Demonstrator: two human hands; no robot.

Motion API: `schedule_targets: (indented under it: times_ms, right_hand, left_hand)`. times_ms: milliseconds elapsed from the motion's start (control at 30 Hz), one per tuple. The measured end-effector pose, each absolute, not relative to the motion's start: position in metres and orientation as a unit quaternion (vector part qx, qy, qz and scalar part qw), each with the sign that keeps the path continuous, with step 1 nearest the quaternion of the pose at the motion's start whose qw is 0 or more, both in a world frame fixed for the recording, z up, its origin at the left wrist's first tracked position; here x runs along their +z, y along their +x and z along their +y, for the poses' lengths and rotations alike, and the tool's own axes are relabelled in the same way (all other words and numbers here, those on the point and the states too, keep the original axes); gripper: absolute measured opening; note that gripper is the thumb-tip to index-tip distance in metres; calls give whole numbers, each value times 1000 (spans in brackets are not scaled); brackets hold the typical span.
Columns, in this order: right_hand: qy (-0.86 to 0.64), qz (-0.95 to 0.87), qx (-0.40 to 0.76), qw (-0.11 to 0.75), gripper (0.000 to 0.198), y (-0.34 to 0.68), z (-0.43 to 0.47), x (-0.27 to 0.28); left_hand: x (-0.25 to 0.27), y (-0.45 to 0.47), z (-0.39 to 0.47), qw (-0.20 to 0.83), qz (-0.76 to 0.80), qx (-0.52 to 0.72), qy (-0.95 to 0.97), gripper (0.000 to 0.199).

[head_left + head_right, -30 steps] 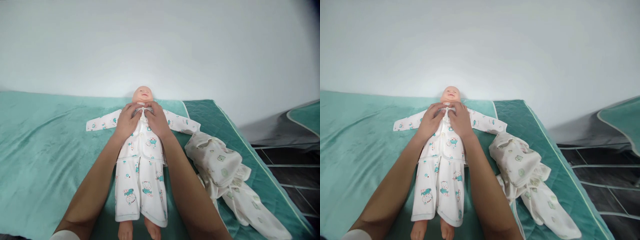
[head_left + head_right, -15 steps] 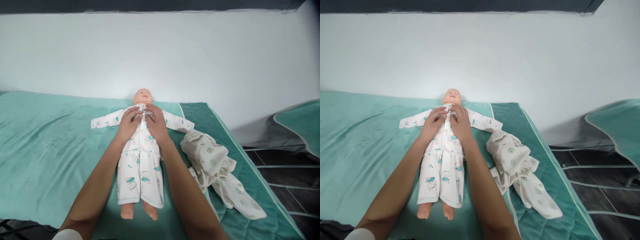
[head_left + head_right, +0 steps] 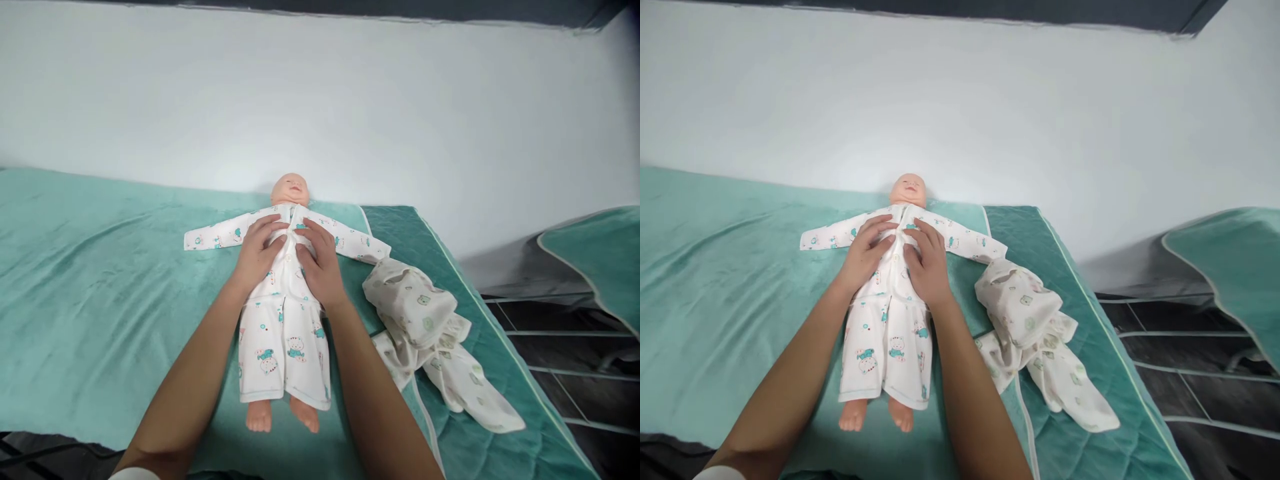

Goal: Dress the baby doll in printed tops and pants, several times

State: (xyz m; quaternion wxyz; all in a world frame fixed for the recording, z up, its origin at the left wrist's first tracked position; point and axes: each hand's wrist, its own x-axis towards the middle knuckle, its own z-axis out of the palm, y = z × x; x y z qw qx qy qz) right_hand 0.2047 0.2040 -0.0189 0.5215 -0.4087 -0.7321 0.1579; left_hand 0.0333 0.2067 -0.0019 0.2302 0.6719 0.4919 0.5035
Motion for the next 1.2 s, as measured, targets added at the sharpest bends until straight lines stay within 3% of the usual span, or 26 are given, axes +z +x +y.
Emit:
schedule_targets:
  times_ms: [300, 667, 1033, 1200]
  right_hand:
    - [-412, -720, 143, 540, 29, 203, 202, -14]
    - [-419, -755, 93, 495, 31, 202, 201, -13]
    - [-444, -759, 107, 465, 41, 201, 198, -11]
    - [-450, -764, 116, 448, 41, 202, 199, -10]
  left_hand:
    - [3, 34, 208, 239, 493, 483, 683, 27]
    - [0, 28, 212, 289, 472, 484, 677, 26]
    - [2, 33, 205, 194, 484, 450, 725, 30]
    - [0, 32, 205, 203, 478, 466, 717, 26]
